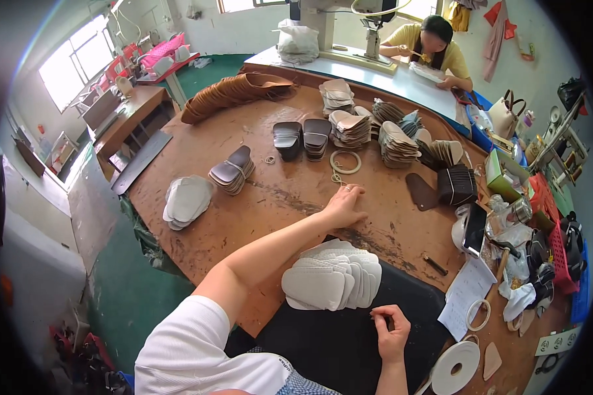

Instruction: Sorting and stacking various shoe insole and lining components at a factory workbench.

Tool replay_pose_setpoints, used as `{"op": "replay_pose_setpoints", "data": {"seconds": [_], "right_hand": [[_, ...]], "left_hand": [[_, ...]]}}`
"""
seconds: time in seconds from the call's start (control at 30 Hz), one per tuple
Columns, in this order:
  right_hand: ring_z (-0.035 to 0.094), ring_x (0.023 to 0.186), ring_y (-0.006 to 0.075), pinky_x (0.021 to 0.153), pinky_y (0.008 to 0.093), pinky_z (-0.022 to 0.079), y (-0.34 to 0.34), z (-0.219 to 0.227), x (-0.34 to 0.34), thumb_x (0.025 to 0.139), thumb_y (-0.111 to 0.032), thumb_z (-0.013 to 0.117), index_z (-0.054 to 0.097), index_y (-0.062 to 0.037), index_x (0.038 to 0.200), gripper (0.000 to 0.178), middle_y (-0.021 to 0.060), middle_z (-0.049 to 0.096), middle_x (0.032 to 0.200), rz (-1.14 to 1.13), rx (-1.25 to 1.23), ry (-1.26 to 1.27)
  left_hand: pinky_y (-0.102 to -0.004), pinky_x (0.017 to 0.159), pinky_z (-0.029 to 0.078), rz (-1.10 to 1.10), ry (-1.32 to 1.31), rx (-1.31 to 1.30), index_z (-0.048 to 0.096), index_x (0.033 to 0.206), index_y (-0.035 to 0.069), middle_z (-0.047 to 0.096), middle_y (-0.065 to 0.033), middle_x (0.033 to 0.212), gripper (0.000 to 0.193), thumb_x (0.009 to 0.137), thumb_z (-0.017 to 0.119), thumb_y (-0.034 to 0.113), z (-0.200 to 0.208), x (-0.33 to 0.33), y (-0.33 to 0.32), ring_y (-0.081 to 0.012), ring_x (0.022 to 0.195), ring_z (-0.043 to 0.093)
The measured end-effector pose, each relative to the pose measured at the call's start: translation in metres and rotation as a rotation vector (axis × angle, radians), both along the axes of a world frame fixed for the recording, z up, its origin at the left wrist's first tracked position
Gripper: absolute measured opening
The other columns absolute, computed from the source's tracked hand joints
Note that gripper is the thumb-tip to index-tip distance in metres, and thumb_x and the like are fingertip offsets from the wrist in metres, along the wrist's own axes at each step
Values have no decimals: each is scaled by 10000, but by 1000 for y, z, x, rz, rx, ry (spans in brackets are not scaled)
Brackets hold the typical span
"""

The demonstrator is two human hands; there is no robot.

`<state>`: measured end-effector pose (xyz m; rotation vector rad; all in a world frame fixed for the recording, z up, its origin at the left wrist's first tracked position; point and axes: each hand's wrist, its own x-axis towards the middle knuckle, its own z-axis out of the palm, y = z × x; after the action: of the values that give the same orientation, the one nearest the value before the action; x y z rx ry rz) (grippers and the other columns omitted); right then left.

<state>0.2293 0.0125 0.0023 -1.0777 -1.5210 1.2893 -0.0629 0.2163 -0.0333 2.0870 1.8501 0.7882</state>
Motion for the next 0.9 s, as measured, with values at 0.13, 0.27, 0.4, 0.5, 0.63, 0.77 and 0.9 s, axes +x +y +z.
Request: {"op": "replay_pose_setpoints", "data": {"seconds": [0.13, 0.27, 0.4, 0.5, 0.63, 0.77, 0.9], "right_hand": [[610, 800, 97, 746, 231, 489, 0, 1, 1, 948, 69, 615, 675, 3, 950, 89, 35, 670, 897, -12, 14, -7], [607, 796, 91, 750, 228, 486, -1, 1, 2, 952, 64, 615, 678, 1, 951, 89, 26, 671, 886, -23, 32, -13], [610, 799, 89, 751, 228, 488, -3, -1, -1, 954, 59, 616, 681, -1, 954, 89, 25, 672, 885, -30, 53, -35], [619, 803, 85, 763, 229, 495, -3, 0, -6, 961, 51, 613, 686, -8, 956, 94, 18, 679, 887, -33, 34, -27], [622, 799, 81, 766, 226, 501, -10, 9, -13, 964, 50, 605, 685, -10, 981, 101, 26, 690, 894, -116, -1, 8], [655, 830, 132, 806, 264, 524, -51, 39, -30, 942, 49, 606, 662, -5, 1070, 150, 62, 698, 935, -59, -70, 100], [595, 1203, 220, 963, 348, 518, -82, 68, -74, 852, 13, 742, 407, -16, 1472, 705, 156, 541, 1370, 245, 105, 89]], "left_hand": [[-446, 1089, 446, 5, -256, 14, 525, 1341, 23, 572, -219, 1303, 611, 861, 766, 313, 7, -48, -14, -376, 1266, 544], [-483, 1168, 349, 430, 216, 293, 511, 1385, 56, 536, -201, 1413, 696, 807, 804, 311, 44, -138, -43, -369, 1387, 438], [-515, 1214, 282, 876, 430, -205, 383, 1518, 26, 396, -206, 1576, 1057, 729, 823, 573, 66, -226, -86, -353, 1511, 305], [-490, 1134, 412, 813, 301, -290, 394, 1526, 67, 493, -216, 1469, 1066, 680, 835, 544, 52, -266, -108, -365, 1401, 451], [-487, 1071, 440, 661, 139, -41, 481, 1444, 104, 582, -191, 1285, 922, 667, 854, 431, 74, -213, -152, -354, 1270, 535], [-420, 1058, 460, 429, -280, 122, 493, 1439, 82, 589, -182, 1302, 916, 659, 898, 341, 119, -111, -215, -322, 1218, 576], [-380, 1027, 467, 79, -767, 117, 447, 1458, 35, 589, -152, 1265, 890, 729, 894, 281, 131, -20, -269, -251, 1175, 586]]}}
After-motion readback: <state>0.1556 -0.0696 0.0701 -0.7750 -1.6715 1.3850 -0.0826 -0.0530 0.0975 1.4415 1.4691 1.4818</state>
